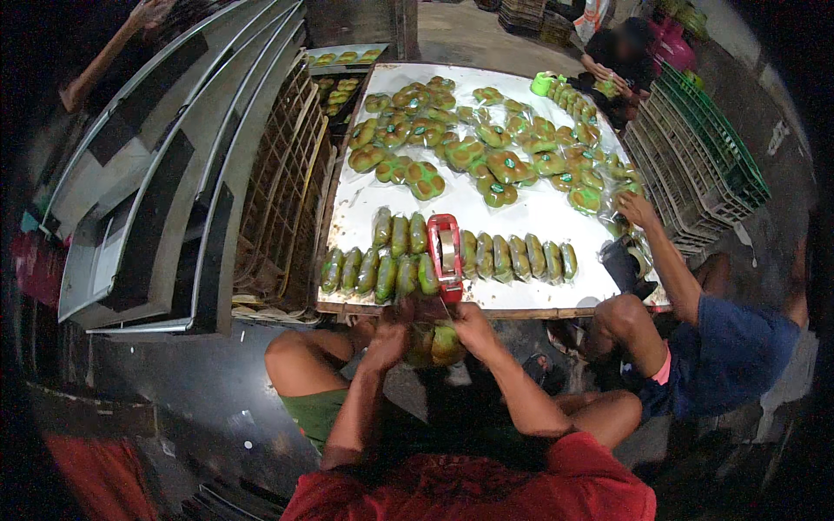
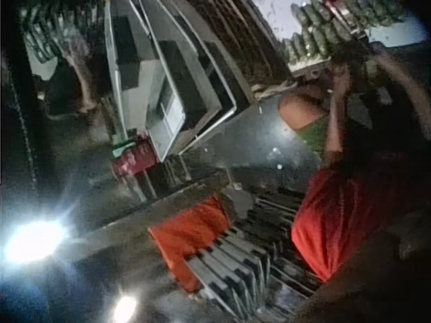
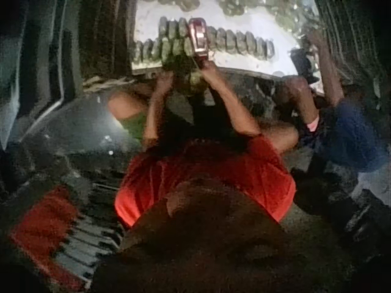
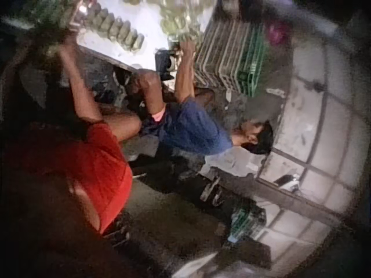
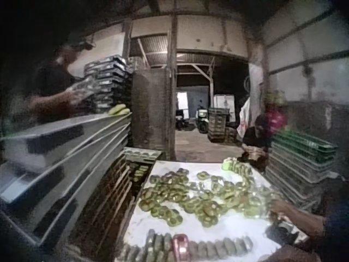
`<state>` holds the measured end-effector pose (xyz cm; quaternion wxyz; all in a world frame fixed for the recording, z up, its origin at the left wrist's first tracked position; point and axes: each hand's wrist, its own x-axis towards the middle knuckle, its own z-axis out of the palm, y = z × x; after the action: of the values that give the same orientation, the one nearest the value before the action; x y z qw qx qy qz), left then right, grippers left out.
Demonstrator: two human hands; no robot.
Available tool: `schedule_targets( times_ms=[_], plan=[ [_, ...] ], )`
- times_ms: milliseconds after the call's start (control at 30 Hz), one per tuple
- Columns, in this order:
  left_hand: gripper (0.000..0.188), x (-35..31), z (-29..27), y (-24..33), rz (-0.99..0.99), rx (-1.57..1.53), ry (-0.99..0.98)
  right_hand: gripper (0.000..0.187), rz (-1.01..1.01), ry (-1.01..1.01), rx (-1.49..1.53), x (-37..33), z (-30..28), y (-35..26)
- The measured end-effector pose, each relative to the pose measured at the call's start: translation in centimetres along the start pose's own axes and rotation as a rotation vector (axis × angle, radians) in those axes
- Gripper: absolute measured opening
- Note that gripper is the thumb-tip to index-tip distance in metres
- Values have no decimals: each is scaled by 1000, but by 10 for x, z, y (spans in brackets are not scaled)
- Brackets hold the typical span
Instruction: The person sits on the floor and wraps individual mangoes in plastic film using a handheld dispenser. They place each wrapped mango onto a white table where other wrapped mangoes are already arranged. Other workers are visible in the background performing similar tasks.
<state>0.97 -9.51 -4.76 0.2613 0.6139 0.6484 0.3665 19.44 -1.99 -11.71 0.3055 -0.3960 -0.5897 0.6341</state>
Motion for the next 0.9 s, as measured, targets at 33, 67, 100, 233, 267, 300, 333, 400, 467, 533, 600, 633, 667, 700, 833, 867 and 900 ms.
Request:
schedule_targets(
  times_ms=[33, 67, 100, 233, 267, 300, 333, 400, 467, 533, 600, 633, 667, 700, 833, 867, 900],
  plan=[
    [40, -4, 7, -27, 94, 233, 46, 25, -60, 64, -104, -4, 5, -22],
    [40, -5, 6, -26, 41, 235, 85, 26, -121, 130, -204, -9, 10, -43],
    [39, -4, 6, -24, -5, 233, 122, 24, -180, 118, -235, -16, 15, -58],
    [33, 11, 15, -26, -219, -166, 175, 23, -220, 79, -271, -22, 20, -55],
    [32, 12, 18, -34, -198, -179, 167, 24, -177, 71, -258, -17, 18, -44],
    [31, 13, 20, -41, -176, -193, 158, 24, -182, 61, -203, -16, 18, -41],
    [29, 16, 15, -26, -201, -267, 140, 23, -185, 62, -149, -14, 15, -38],
    [26, 16, 9, -5, -281, -592, 106, 22, -88, 61, 104, -15, 12, -38],
    [25, 14, 5, 4, -382, -1091, 70, 21, 110, 54, 504, -15, 12, -40],
    [24, 14, 13, 0, -328, -1053, 83, 24, 63, 47, 380, -12, 13, -28],
    [24, 12, 22, -20, -165, -755, 122, 19, -2, 64, 252, -6, 14, -11],
    [23, 10, 22, -29, -30, -476, 151, 14, -42, 88, 185, -3, 14, -9],
    [23, 7, 25, -35, 24, -321, 140, 12, -82, 110, 118, -1, 14, -7],
    [23, 6, 27, -42, 81, -168, 141, 12, -107, 142, 81, 0, 13, -5],
    [21, 9, 8, 13, -113, -176, 1, 11, -158, 267, 96, -6, 17, -41],
    [21, 10, 6, 19, -192, -203, -19, 13, -166, 283, 141, -7, 18, -46],
    [21, 11, 8, 20, -152, -214, 4, 11, -153, 282, 97, -8, 15, -45]
  ],
)
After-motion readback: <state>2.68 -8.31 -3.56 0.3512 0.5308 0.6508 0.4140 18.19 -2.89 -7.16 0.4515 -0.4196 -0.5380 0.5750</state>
